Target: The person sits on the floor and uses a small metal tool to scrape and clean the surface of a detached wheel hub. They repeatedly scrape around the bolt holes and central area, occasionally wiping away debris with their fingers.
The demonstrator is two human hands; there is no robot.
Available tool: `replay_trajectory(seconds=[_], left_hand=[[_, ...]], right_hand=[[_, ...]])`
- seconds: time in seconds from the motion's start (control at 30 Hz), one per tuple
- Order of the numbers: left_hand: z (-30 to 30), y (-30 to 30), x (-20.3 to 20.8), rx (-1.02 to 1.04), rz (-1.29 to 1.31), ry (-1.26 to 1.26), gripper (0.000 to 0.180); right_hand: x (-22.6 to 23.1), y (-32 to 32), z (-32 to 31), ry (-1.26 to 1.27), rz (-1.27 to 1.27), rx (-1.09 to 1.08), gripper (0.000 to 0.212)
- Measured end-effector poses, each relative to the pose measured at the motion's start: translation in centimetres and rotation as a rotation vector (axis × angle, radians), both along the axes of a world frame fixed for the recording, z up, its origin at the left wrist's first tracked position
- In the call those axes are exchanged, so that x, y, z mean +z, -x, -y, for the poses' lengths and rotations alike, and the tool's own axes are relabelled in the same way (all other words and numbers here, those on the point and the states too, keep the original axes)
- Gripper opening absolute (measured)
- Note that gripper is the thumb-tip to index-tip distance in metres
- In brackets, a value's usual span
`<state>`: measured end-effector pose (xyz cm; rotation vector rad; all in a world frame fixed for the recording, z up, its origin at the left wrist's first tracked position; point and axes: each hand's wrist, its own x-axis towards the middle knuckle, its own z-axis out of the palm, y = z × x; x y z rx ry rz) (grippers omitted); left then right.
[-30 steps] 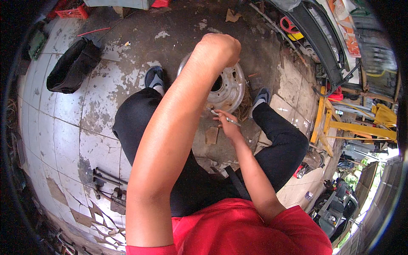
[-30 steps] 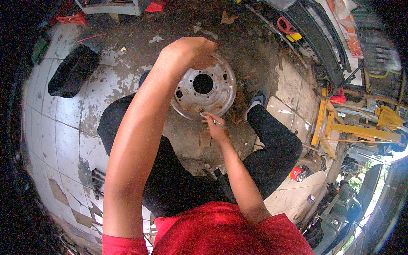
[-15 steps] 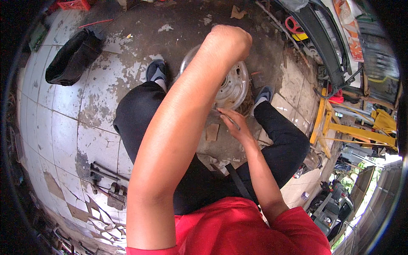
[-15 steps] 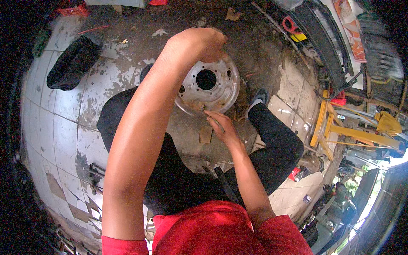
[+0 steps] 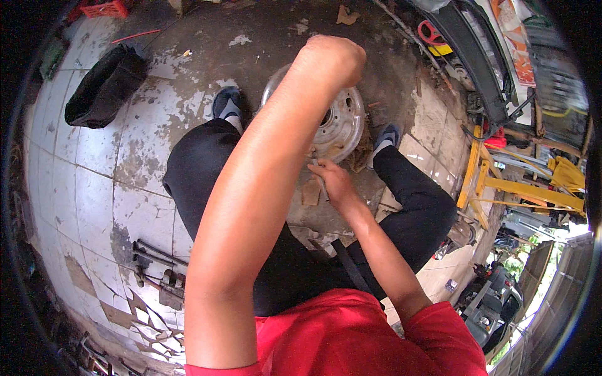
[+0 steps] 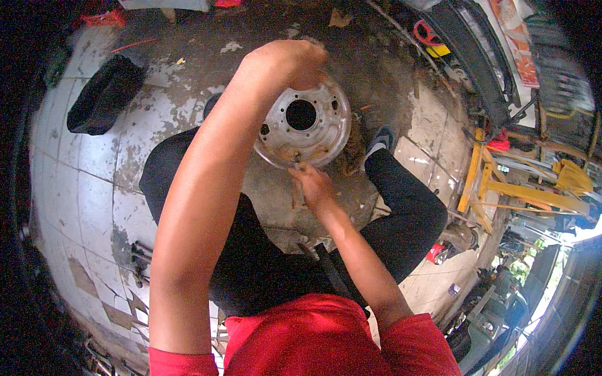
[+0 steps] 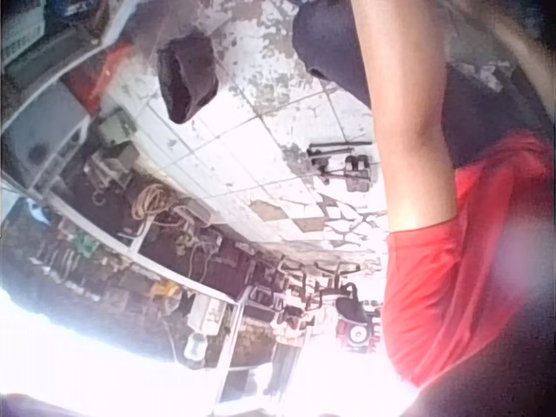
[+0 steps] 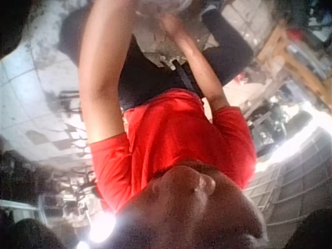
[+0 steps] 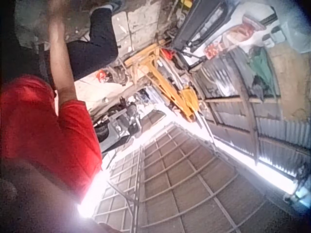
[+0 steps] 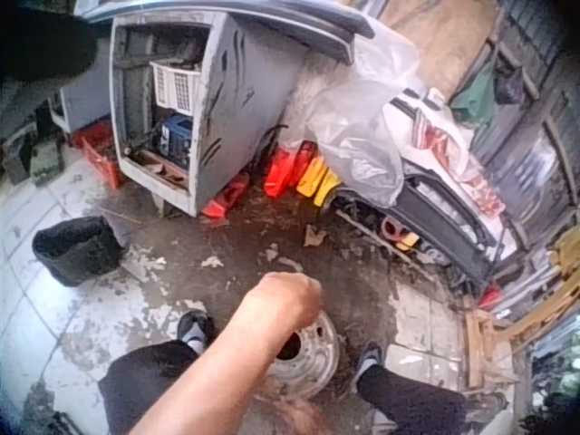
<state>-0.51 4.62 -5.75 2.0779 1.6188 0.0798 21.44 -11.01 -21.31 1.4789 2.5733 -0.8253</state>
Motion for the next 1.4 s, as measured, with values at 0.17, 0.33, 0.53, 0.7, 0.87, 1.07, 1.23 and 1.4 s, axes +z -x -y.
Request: replay_trajectory(seconds=[0.17, 0.33, 0.53, 0.7, 0.87, 1.07, 1.23, 1.4], left_hand=[[-0.2, 0.0, -0.3, 0.015, -0.008, 0.031, 0.028], [-0.4, 0.1, -0.3, -0.030, 0.011, 0.028, 0.031], [-0.2, 0.1, -0.3, -0.049, 0.016, 0.012, 0.033], [-0.5, -0.2, -0.7, -0.043, 0.031, 0.001, 0.032], [-0.1, 0.1, -0.1, -0.053, 0.029, 0.009, 0.030], [-0.5, 0.0, -0.8, -0.041, 0.030, 0.008, 0.031], [-0.7, -0.3, -1.3, -0.043, 0.007, 0.024, 0.033], [-0.5, 0.5, -0.6, -0.062, 0.011, 0.052, 0.033]], right_hand=[[0.5, 0.0, -0.5, 0.107, 0.046, -0.189, 0.033], [0.2, 0.3, 0.1, 0.002, -0.002, -0.021, 0.032], [2.7, 1.3, -1.6, 0.174, 0.156, -0.212, 0.030], [2.4, 4.2, -0.4, 0.047, 0.223, -0.061, 0.024], [1.3, 1.0, -0.8, -0.040, 0.084, -0.066, 0.023], [0.8, 1.3, -1.5, 0.101, -0.041, -0.150, 0.022], [1.4, 3.0, -0.2, -0.017, -0.013, -0.098, 0.020], [1.4, -0.1, -1.4, -0.060, -0.058, -0.196, 0.021]])
